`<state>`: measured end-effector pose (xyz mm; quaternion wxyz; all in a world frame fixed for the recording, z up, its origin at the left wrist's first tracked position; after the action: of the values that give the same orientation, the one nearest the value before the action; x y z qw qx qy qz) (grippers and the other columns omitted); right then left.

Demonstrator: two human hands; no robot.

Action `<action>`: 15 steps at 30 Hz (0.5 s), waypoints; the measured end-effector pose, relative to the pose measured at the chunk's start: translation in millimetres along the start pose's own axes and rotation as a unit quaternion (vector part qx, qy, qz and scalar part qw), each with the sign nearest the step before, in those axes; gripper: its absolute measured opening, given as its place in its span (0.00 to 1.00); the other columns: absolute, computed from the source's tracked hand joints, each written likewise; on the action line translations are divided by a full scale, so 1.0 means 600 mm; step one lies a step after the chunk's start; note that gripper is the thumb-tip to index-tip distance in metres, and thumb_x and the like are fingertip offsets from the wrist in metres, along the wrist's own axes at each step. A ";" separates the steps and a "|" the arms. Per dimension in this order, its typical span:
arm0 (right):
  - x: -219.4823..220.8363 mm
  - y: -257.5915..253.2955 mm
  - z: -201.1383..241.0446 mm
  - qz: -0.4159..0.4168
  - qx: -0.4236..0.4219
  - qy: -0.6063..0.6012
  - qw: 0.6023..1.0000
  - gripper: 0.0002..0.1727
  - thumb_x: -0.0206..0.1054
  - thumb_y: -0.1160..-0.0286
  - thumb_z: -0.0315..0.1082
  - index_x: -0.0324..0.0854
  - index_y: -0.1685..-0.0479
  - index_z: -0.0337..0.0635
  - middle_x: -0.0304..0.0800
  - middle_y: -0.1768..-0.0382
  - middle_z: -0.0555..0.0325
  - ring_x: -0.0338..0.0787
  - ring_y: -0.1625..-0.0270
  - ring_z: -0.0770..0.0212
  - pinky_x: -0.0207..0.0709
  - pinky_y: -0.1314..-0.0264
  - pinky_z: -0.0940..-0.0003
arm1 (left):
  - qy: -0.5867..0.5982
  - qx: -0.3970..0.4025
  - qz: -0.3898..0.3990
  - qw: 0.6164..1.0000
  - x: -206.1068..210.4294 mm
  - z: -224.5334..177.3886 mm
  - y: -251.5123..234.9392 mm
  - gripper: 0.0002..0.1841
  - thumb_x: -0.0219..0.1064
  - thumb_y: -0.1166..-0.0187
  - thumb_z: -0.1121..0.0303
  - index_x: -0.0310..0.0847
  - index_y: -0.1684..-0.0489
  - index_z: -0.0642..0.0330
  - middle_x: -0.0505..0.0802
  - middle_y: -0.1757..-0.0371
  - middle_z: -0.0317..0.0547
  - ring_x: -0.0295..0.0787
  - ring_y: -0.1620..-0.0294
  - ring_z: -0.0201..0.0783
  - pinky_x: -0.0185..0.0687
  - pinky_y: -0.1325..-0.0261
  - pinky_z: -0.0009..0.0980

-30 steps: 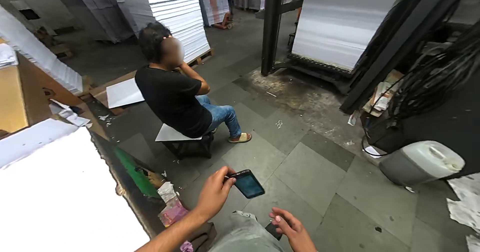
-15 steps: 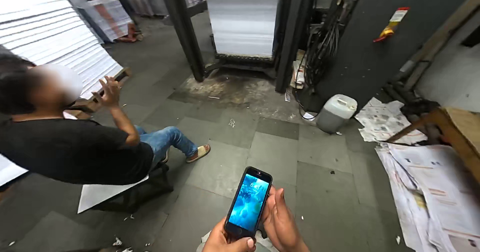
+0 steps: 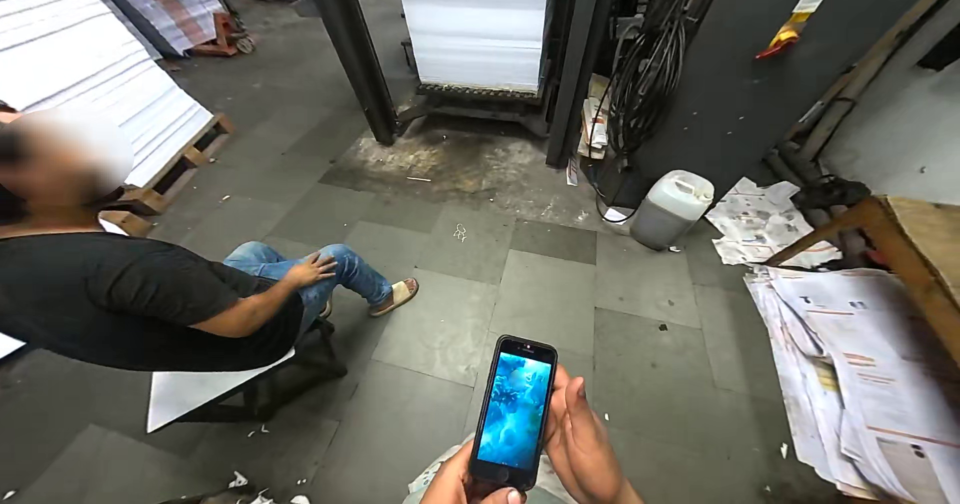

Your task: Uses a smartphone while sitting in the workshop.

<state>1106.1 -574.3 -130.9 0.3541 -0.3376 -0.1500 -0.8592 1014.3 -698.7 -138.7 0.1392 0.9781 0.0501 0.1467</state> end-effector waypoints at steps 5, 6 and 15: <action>0.015 -0.015 -0.017 -0.012 0.019 0.022 1.000 0.51 0.55 0.27 0.72 0.56 0.19 0.34 0.85 0.35 0.43 0.89 0.36 0.52 0.84 0.31 0.54 | -0.082 0.066 0.015 0.994 -0.039 -0.020 0.012 0.22 0.71 0.20 0.74 0.73 0.30 0.71 0.96 0.45 0.50 0.96 0.47 0.43 0.93 0.39 0.43; 0.019 -0.017 -0.019 -0.014 0.017 0.047 0.999 0.51 0.55 0.26 0.72 0.56 0.19 0.34 0.85 0.35 0.44 0.89 0.36 0.53 0.84 0.32 0.55 | -0.102 0.076 0.016 0.992 -0.047 -0.022 0.013 0.21 0.71 0.21 0.73 0.76 0.32 0.71 0.96 0.47 0.49 0.96 0.48 0.41 0.93 0.41 0.42; 0.088 -0.005 -0.054 0.104 -0.017 0.135 0.985 0.45 0.72 0.23 0.43 0.43 0.16 0.45 0.80 0.28 0.62 0.84 0.28 0.63 0.79 0.24 0.58 | -0.051 0.119 -0.018 0.991 -0.105 0.006 0.033 0.16 0.70 0.20 0.76 0.78 0.38 0.72 0.97 0.51 0.49 0.98 0.53 0.41 0.94 0.43 0.42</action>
<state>1060.8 -615.1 -118.3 0.4523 -0.2386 -0.0504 -0.8579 956.7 -727.0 -153.4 0.0268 0.9927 0.0782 0.0873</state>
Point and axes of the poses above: each hand's wrist, its own y-axis away from the middle knuckle, its own x-axis out of the palm, z = x × y, the point moved 7 cm from there along -y, towards the middle knuckle
